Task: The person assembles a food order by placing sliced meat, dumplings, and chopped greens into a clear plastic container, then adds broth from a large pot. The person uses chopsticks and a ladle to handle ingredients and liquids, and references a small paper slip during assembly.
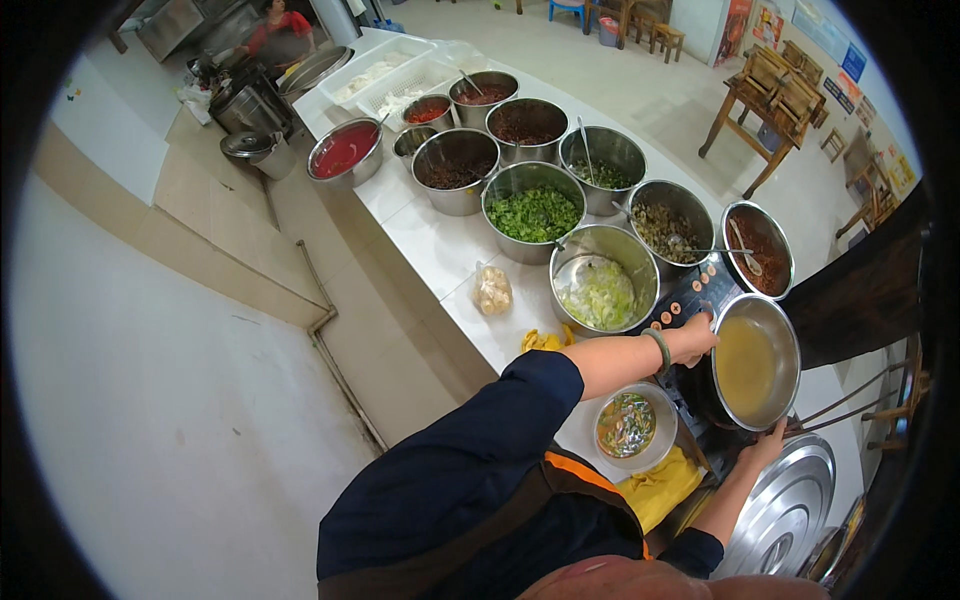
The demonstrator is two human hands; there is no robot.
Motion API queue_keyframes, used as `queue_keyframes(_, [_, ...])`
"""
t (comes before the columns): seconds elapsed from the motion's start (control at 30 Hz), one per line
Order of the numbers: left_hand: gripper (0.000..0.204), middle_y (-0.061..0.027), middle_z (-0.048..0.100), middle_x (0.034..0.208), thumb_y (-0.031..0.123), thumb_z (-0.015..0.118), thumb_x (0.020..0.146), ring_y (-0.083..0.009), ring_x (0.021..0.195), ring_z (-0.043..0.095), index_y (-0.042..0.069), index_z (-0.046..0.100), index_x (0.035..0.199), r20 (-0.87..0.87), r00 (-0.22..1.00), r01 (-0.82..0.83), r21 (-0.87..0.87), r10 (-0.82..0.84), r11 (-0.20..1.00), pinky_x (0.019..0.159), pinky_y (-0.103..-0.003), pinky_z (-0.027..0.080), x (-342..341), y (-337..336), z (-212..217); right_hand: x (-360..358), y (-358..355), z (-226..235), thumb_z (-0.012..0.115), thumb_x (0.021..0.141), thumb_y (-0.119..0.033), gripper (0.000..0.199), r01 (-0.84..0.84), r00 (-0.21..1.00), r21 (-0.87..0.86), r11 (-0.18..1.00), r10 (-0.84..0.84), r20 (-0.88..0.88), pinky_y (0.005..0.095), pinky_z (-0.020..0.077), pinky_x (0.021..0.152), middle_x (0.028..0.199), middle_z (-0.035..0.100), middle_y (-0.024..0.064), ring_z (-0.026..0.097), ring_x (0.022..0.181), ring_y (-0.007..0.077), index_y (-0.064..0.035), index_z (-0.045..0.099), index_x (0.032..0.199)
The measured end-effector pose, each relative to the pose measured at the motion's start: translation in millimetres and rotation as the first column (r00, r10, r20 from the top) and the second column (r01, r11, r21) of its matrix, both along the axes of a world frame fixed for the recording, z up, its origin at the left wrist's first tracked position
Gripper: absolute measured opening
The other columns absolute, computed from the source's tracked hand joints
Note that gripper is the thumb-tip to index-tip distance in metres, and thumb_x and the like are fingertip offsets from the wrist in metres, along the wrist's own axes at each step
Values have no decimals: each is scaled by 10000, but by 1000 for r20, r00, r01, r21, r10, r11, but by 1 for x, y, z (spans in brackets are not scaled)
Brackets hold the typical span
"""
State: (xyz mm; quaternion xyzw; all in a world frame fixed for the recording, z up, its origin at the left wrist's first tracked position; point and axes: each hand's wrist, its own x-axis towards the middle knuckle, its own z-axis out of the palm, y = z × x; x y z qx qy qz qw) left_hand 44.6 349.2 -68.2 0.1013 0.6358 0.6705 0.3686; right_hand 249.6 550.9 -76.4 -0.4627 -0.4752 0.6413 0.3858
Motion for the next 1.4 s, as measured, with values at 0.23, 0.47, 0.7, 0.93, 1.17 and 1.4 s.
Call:
queue_keyframes(0.23, [306,-93,557,814,19,581,789,-157,580,524,-10,486,1079,42,999,29,54,-31,998,512,-302,429,8,-25,19,22,-10,6,445,954,-257,260,-191,948,-116,975,153,-279,195,293,425,755,572,-33,377,471,43,-74,580,1080])
queue_keyframes(0.47, [318,-80,543,767,35,585,782,-149,591,511,-3,478,1079,17,996,91,38,-92,995,523,-305,425,17,-54,55,47,-42,36,445,942,-189,184,-453,747,-103,886,314,-586,190,228,393,698,553,-18,291,400,42,-70,584,958])
queue_keyframes(0.7, [397,-112,555,799,51,587,762,-170,603,529,-22,448,1126,-39,991,133,100,-130,986,534,-325,441,34,-75,78,75,-80,74,418,957,-200,213,-380,790,-12,925,318,-524,198,208,395,600,453,-12,247,397,48,-47,564,984])
queue_keyframes(0.93, [384,-132,577,807,69,618,730,-187,664,549,-42,472,1067,-39,984,178,164,-174,970,562,-344,442,55,-107,97,121,-90,77,404,965,-221,312,-502,710,104,859,477,-518,224,402,543,855,566,55,493,621,96,-19,521,1172])
queue_keyframes(1.17, [328,-92,608,893,96,664,751,-167,762,566,1,555,1046,-43,974,226,282,-223,932,649,-328,477,73,-139,77,143,-150,80,399,962,-206,293,-119,907,-106,987,64,-416,164,326,397,953,625,52,332,435,27,-17,547,1130])
queue_keyframes(1.4, [218,-29,555,812,73,621,784,-118,677,518,31,507,965,77,946,287,254,-316,923,571,-283,435,102,-183,83,154,-229,101,453,906,-87,296,128,879,-147,981,-180,-441,142,283,384,846,619,17,342,438,27,3,530,1178])
